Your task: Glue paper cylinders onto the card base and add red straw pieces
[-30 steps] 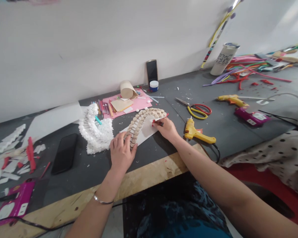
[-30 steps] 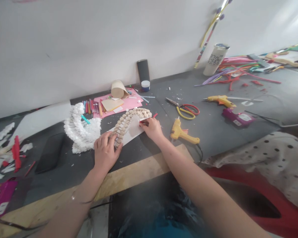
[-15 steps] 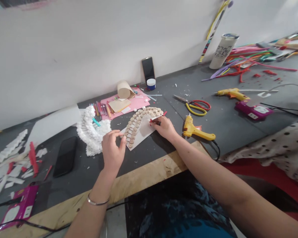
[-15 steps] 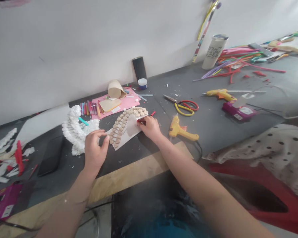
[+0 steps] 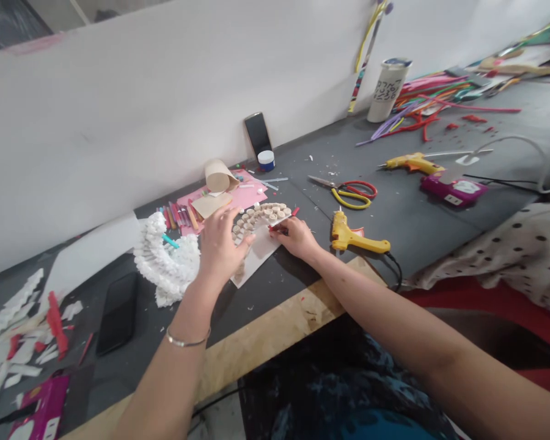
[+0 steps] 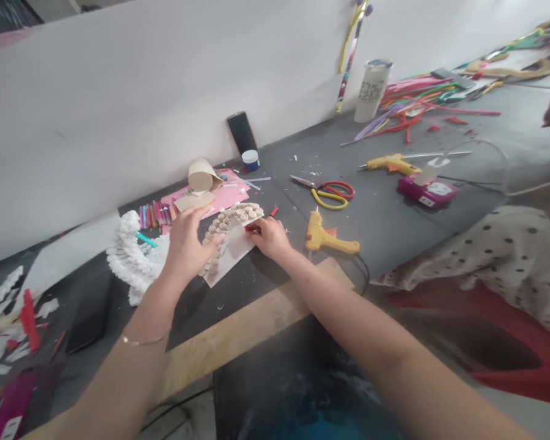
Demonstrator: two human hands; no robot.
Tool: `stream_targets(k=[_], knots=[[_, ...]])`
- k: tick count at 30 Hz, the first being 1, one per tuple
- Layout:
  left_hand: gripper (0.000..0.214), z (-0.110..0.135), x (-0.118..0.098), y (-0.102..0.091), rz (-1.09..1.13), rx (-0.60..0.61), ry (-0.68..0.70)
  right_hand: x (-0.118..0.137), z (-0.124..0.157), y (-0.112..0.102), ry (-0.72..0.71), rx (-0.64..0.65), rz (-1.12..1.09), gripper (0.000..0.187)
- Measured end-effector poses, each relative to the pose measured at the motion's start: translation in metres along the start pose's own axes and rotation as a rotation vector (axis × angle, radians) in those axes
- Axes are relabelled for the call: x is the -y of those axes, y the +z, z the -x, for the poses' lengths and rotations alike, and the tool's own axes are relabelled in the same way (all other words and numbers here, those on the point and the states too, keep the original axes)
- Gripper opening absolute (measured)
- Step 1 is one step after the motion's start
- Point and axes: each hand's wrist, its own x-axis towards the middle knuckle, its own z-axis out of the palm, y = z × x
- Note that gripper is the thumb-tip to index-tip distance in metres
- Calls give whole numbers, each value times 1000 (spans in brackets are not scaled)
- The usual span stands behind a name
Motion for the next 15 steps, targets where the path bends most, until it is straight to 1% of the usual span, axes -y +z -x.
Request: stream_targets(k=[3, 5, 7, 9, 11, 15], knots=[[73, -34, 0, 15, -50, 254, 118, 4, 0, -1, -7, -11, -18, 13], [77, -50, 2, 23, -76, 391, 144, 5, 0, -2, -8, -19, -22, 14], [77, -60, 5, 28, -56, 484, 153, 6, 0, -2, -5, -30, -19, 13], [75, -65, 9, 31, 25, 537, 162, 5, 0, -1, -3, -41, -12, 12], [71, -66, 14, 33, 124, 555, 166, 4, 0, -1, -5, -46, -4, 11], [64, -64, 20, 36, 226, 517, 148, 4, 0, -1, -11, -43, 9, 9]])
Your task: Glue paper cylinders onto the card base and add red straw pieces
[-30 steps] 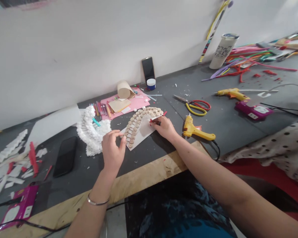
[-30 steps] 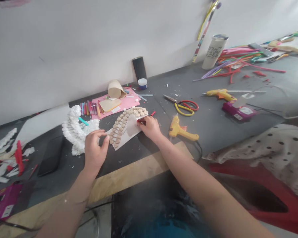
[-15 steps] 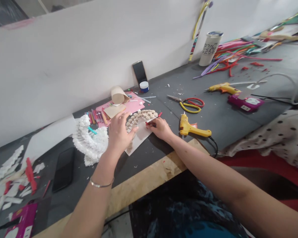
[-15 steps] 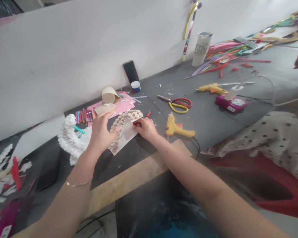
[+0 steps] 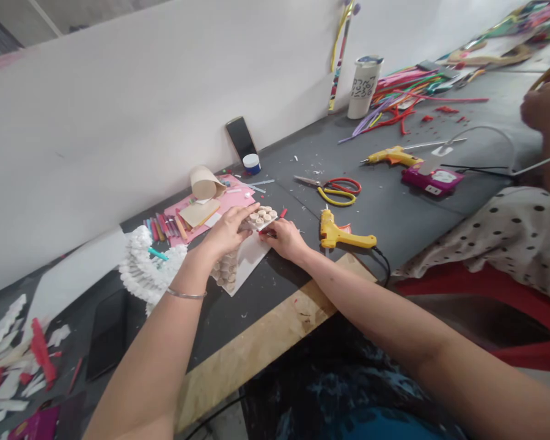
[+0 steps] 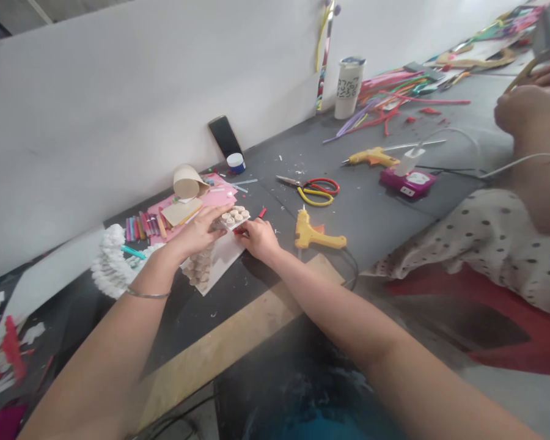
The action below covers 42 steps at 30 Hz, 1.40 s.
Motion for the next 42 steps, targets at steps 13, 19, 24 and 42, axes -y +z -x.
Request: stream_targets(k=[13, 19, 24, 42], knots=[[62, 2, -1, 3, -15, -37, 4, 4, -1, 0, 2, 3, 31, 9], [68, 2, 2, 3, -26, -14, -15, 3, -1, 0, -8, 10, 31, 10], [72, 2, 2, 1, -16, -10, -16, 2, 0, 1, -17, 15, 24, 12], [85, 21, 3, -7, -88, -2, -164, -2, 3, -1, -53, 15, 113, 13]])
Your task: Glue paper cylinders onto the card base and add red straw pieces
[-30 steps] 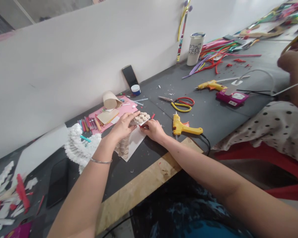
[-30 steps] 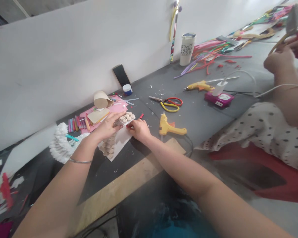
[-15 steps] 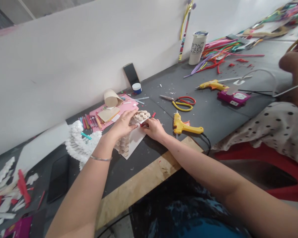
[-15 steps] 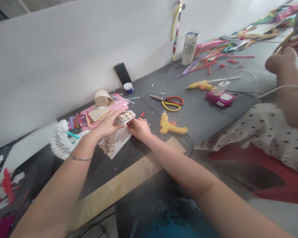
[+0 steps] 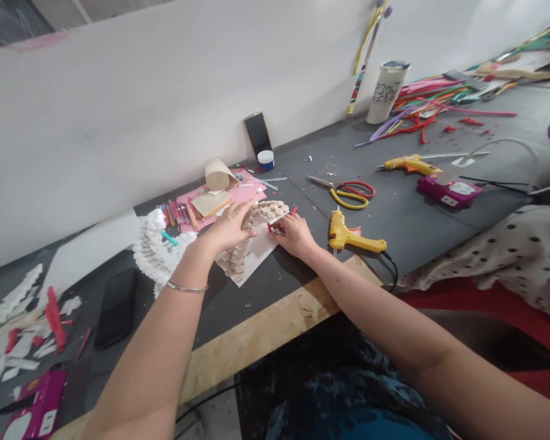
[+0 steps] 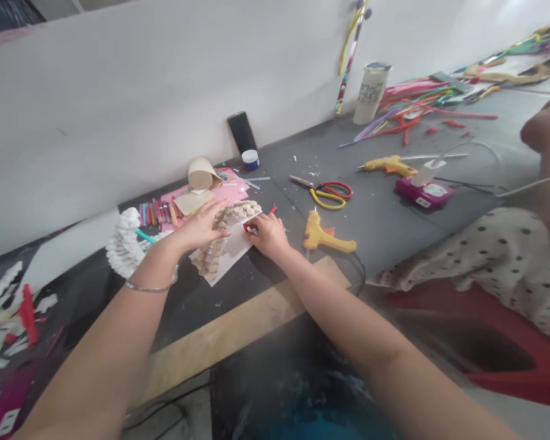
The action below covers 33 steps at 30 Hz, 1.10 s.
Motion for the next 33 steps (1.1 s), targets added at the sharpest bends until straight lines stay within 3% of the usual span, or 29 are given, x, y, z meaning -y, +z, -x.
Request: stream_targets(k=[9, 33], knots=[[73, 1, -5, -1, 75, 79, 29, 5, 0, -3, 7, 23, 19, 13], [80, 0, -2, 2, 104, 45, -2, 7, 1, -5, 25, 14, 22, 15]])
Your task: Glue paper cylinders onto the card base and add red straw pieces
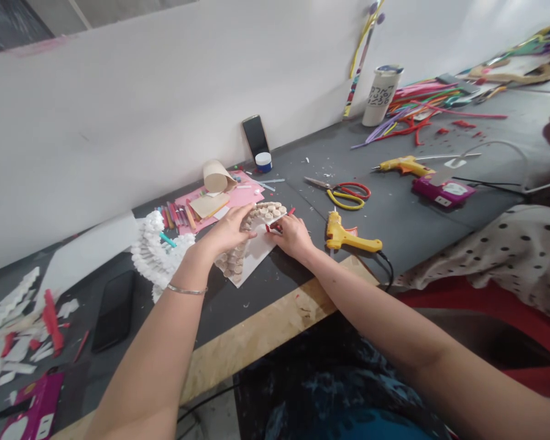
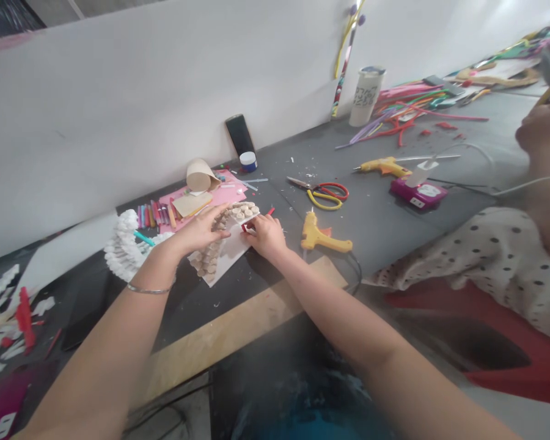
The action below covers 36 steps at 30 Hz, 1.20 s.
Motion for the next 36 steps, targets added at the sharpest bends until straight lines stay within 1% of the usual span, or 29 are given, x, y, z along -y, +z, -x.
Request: stream_targets(k=[3, 8, 13, 18, 24, 26, 31, 33, 34, 36], knots=[[76, 1, -2, 0, -15, -24, -12, 0, -1, -1, -3, 1, -12, 12], [62, 2, -2, 1, -14, -88, 30, 2, -3, -1, -2, -4, -19, 11], [52, 0, -2, 3, -18, -91, 36, 3, -2, 0, -29, 15, -37, 11], [51, 1, -2, 4, -11, -99, 20, 1, -1, -1, -96, 35, -62, 15], [51, 3, -5, 4, -39, -92, 3, -4, 4, -4, -257, 42, -151, 14], [51, 3, -7, 4, -40, -92, -1, -2, 8, -9, -257, 55, -157, 14], [58, 8, -12, 0, -36, -71, -42, 8, 27, -28, -187, 170, -139, 15], [60, 15, -18, -5, -55, -121, -67, 11, 34, -36, -187, 192, -132, 14], [58, 20, -22, -8, -66, -179, -78, 12, 37, -38, -200, 192, -138, 14], [47, 35, -36, -12, -72, -355, -96, 14, 39, -42, -230, 175, -164, 13]])
